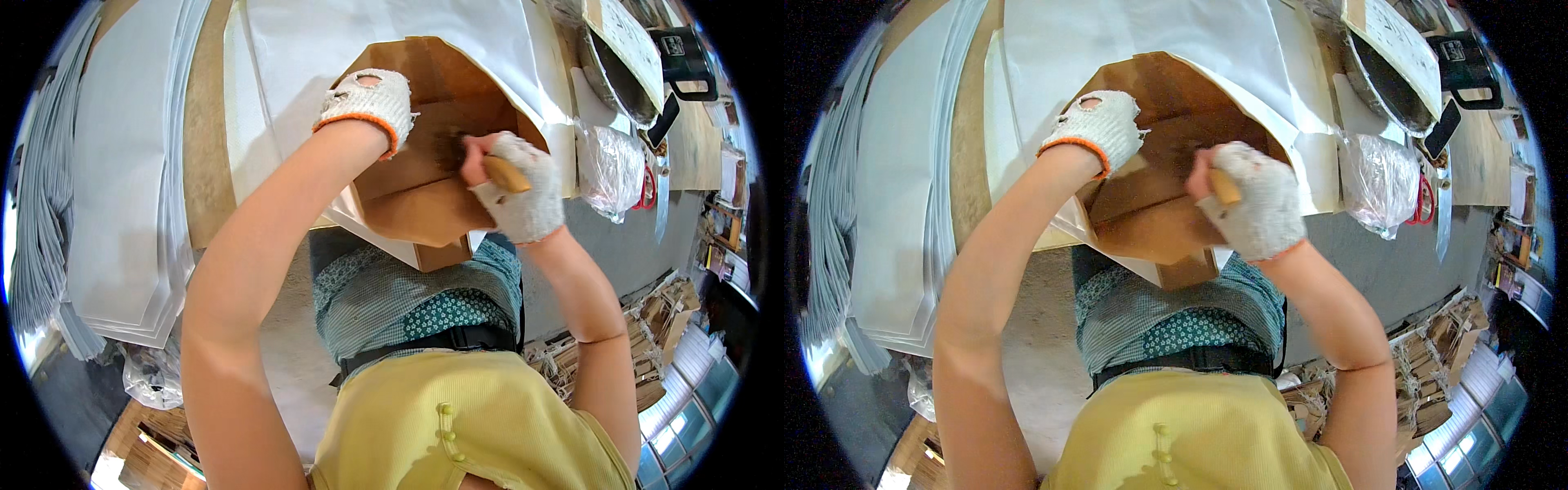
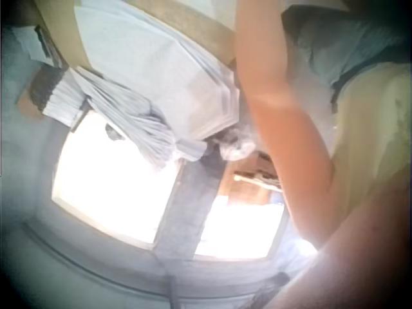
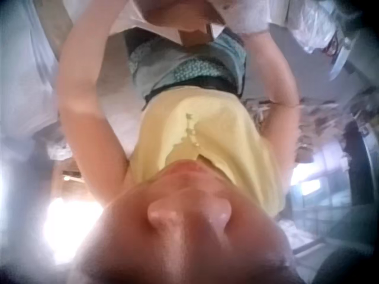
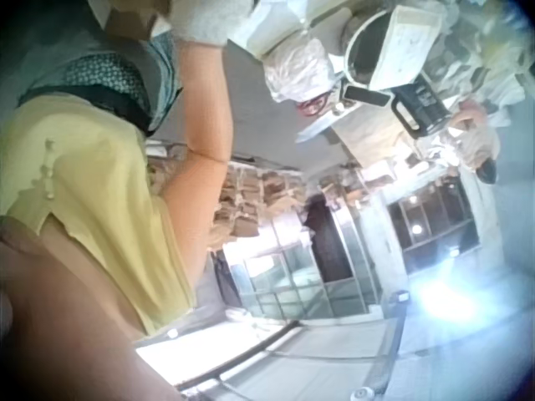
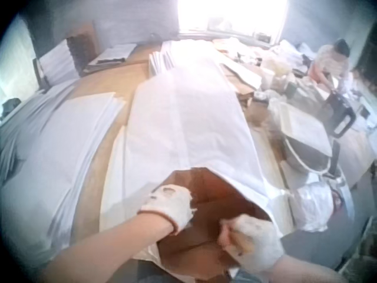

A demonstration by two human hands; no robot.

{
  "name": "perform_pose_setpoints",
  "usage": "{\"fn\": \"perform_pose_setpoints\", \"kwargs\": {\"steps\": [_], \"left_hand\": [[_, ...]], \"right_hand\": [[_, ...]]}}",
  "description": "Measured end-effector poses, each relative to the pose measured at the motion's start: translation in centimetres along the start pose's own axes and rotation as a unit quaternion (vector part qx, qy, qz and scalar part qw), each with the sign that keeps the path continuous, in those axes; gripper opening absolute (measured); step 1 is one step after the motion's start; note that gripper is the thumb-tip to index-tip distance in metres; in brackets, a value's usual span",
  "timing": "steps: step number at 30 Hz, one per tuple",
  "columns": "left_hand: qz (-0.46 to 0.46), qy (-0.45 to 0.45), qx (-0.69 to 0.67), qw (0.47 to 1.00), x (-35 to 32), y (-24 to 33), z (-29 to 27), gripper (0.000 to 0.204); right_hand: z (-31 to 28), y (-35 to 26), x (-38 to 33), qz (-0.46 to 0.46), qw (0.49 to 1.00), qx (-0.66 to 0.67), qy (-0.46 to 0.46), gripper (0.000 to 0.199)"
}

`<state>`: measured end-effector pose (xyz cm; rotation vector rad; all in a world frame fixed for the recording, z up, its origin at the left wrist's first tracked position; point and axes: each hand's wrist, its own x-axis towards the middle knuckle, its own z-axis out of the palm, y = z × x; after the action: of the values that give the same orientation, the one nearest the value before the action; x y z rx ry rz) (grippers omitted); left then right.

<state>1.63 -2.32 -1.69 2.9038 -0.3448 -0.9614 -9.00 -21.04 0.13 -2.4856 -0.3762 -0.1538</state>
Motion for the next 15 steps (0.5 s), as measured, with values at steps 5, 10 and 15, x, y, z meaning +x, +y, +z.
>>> {"fn": "perform_pose_setpoints", "kwargs": {"steps": [5,10,15], "left_hand": [[0.000,0.013,0.014,1.000,-0.1,-0.1,-0.1,0.033],[-0.028,-0.019,0.030,0.999,-1.0,-1.3,-1.3,0.030],[0.072,0.155,0.085,0.982,-2.0,1.2,-0.6,0.023]], "right_hand": [[-3.4,1.7,-1.1,0.098,0.994,-0.053,-0.002,0.012],[-3.6,4.7,3.3,0.240,0.841,0.477,0.086,0.034],[4.4,6.7,8.1,0.251,0.513,0.751,0.331,0.036]]}}
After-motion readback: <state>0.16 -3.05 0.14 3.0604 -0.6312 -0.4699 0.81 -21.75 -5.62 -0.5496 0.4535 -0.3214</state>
